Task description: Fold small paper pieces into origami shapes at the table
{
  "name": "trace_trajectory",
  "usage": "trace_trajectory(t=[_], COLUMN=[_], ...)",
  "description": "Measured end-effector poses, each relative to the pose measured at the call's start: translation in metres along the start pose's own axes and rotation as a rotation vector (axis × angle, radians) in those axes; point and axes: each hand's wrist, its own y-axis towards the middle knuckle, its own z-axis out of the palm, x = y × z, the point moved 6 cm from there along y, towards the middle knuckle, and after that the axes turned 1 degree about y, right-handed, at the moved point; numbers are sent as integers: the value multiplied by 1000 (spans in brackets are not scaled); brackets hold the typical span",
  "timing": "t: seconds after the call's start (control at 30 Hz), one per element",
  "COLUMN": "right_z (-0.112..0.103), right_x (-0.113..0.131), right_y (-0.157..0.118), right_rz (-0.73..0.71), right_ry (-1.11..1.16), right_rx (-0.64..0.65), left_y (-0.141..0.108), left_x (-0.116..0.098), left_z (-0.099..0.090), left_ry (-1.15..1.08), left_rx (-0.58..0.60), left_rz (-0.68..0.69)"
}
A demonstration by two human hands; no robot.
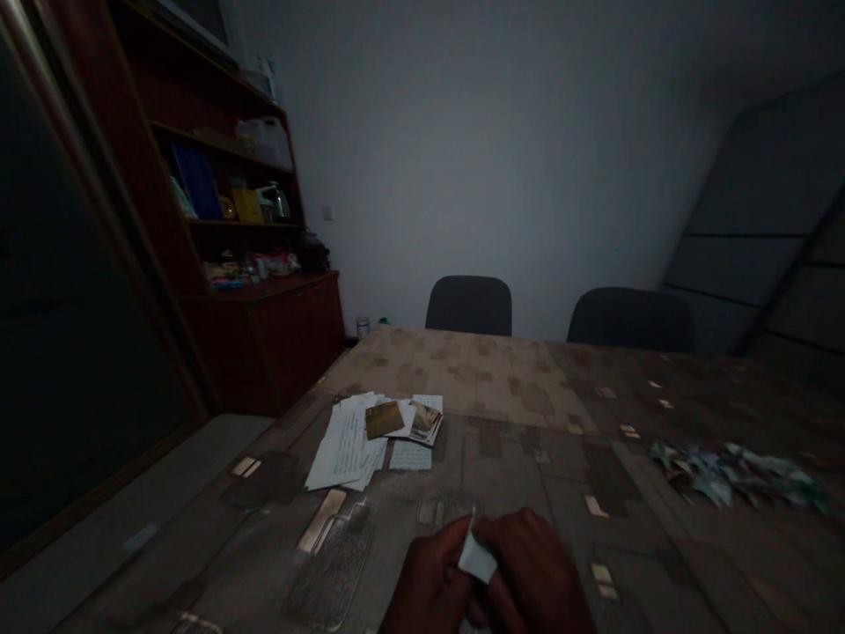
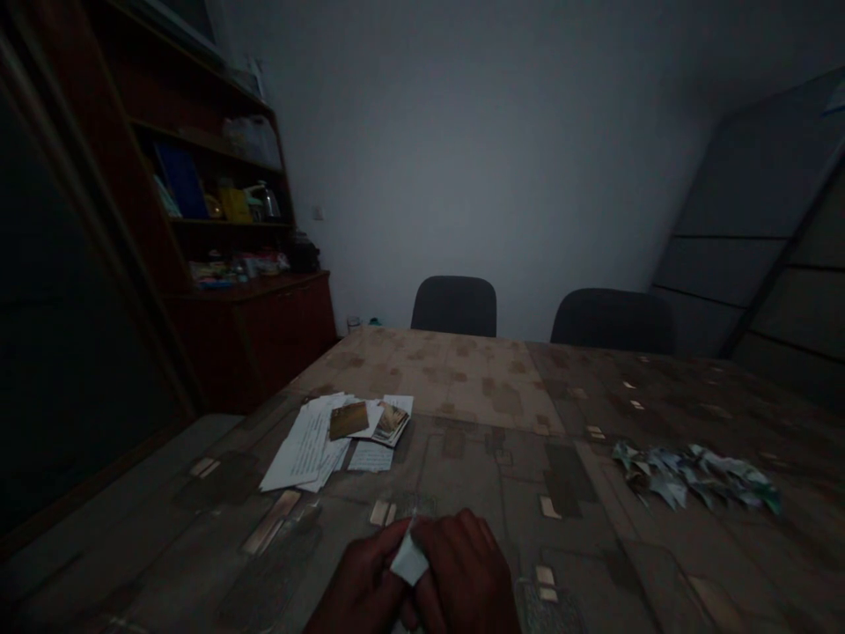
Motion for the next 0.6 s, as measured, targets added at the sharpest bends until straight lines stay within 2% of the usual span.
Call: trace_trajectory(t=[0.13, 0.23, 0.43, 0.6], right_z=[-3, -5, -11, -15], right_x=[-3, -3, 5, 10], right_y=[1, 1, 5, 8], right_rz=[26, 31, -28, -97], right_ry=[-23, -33, -87, -141], right_rx=[7, 13, -47, -64], left_y=[3, 2, -3, -11], left_x=[6, 9, -7, -3], left_z=[5, 7, 12, 7], left_ry=[44, 0, -43, -60], left_rx=[63, 67, 86, -19], left_rz=[-2, -40, -46, -92])
